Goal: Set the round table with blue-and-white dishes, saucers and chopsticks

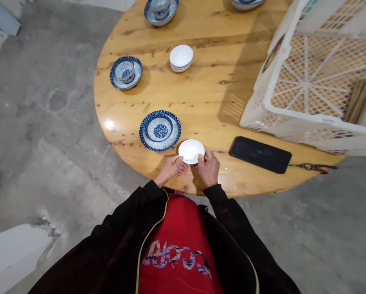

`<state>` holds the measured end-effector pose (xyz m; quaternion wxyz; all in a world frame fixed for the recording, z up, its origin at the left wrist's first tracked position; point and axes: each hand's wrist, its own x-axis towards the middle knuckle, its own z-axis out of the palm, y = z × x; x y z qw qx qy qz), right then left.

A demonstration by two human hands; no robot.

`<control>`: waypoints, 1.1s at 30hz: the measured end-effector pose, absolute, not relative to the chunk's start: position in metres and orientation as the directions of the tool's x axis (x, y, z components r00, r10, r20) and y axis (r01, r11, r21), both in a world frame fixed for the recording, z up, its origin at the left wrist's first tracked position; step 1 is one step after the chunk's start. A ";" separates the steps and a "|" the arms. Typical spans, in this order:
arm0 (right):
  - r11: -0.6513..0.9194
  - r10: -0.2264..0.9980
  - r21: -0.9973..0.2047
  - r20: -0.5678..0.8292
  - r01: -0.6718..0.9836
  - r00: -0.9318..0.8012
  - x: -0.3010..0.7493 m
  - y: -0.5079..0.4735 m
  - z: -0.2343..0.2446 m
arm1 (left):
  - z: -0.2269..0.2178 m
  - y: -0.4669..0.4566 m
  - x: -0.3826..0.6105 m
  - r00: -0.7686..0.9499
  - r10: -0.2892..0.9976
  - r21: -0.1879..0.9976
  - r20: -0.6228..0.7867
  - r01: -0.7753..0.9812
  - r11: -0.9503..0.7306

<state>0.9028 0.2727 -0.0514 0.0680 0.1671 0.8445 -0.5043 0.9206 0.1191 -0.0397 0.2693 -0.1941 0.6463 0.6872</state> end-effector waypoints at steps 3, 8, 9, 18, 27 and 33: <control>0.391 0.212 -0.850 -0.288 0.352 -0.934 0.904 0.273 -0.048 | -0.040 0.118 0.922 -0.792 0.123 0.793 -0.598 -0.607 -0.051; 0.270 0.251 -0.878 -0.332 0.395 -0.909 0.937 0.296 -0.043 | -0.035 0.099 0.938 -0.818 0.084 0.818 -0.570 -0.574 -0.045; 0.252 0.270 -0.877 -0.343 0.410 -0.900 0.950 0.303 -0.042 | -0.032 0.090 0.945 -0.815 0.064 0.815 -0.576 -0.578 -0.030; 0.056 0.265 -0.848 -0.496 0.527 -0.827 1.064 0.302 -0.058 | -0.018 0.011 1.081 -0.716 -0.297 0.753 -0.632 -0.658 -0.015; 0.173 -0.016 -0.878 -0.455 0.446 -0.890 1.079 0.259 -0.059 | -0.019 0.005 1.153 -0.701 -0.298 0.740 -0.648 -0.672 -0.031; 0.260 -0.001 -0.868 -0.437 0.422 -0.899 1.077 0.243 -0.065 | -0.016 -0.017 1.119 -0.768 -0.284 0.788 -0.574 -0.612 0.061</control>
